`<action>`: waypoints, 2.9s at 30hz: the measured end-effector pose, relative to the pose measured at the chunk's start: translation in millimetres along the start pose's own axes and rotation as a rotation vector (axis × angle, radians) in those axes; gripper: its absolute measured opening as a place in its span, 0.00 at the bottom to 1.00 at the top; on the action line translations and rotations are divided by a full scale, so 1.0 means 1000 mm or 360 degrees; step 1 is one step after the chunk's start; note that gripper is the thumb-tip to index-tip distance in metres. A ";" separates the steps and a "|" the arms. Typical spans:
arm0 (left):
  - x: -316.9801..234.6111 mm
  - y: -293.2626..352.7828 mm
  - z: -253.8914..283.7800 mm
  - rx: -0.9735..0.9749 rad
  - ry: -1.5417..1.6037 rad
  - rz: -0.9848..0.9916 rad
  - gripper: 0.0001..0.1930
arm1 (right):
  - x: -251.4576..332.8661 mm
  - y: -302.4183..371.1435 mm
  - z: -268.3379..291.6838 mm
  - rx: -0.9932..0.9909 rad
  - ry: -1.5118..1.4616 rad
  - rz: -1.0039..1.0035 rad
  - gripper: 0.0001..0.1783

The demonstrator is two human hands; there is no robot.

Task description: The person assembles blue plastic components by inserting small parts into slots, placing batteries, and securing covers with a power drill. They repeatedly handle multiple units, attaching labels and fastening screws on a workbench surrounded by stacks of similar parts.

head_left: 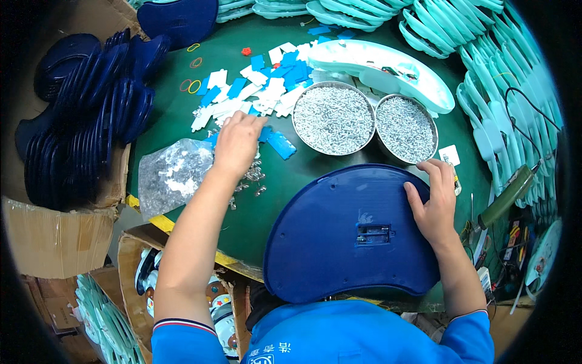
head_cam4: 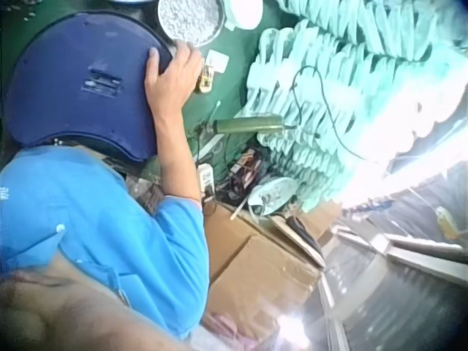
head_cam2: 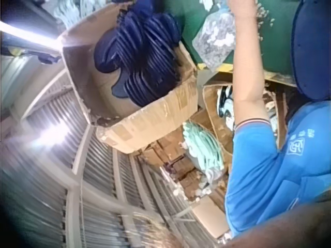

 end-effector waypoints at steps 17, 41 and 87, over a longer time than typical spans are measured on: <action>-0.183 0.090 0.100 -0.0305 0.1082 -0.0749 0.25 | 0.035 0.043 -0.024 0.0899 -0.1685 -0.1145 0.11; -0.223 0.090 0.097 -0.0185 0.0861 -0.1003 0.20 | 0.062 0.076 0.003 0.0526 0.0000 0.0456 0.23; -0.212 0.073 0.102 0.0109 0.1236 -0.0562 0.08 | 0.057 0.020 0.056 -0.0126 -0.2644 0.0535 0.57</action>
Point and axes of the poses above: each hand's wrist, its own y-axis away from the middle knuckle, its own z-axis out of the back of the hand, x = y × z, the point moved 6 cm from there along -y, towards the middle knuckle, and after that the axes turned 9 degrees about -y, right-handed, at the moved point
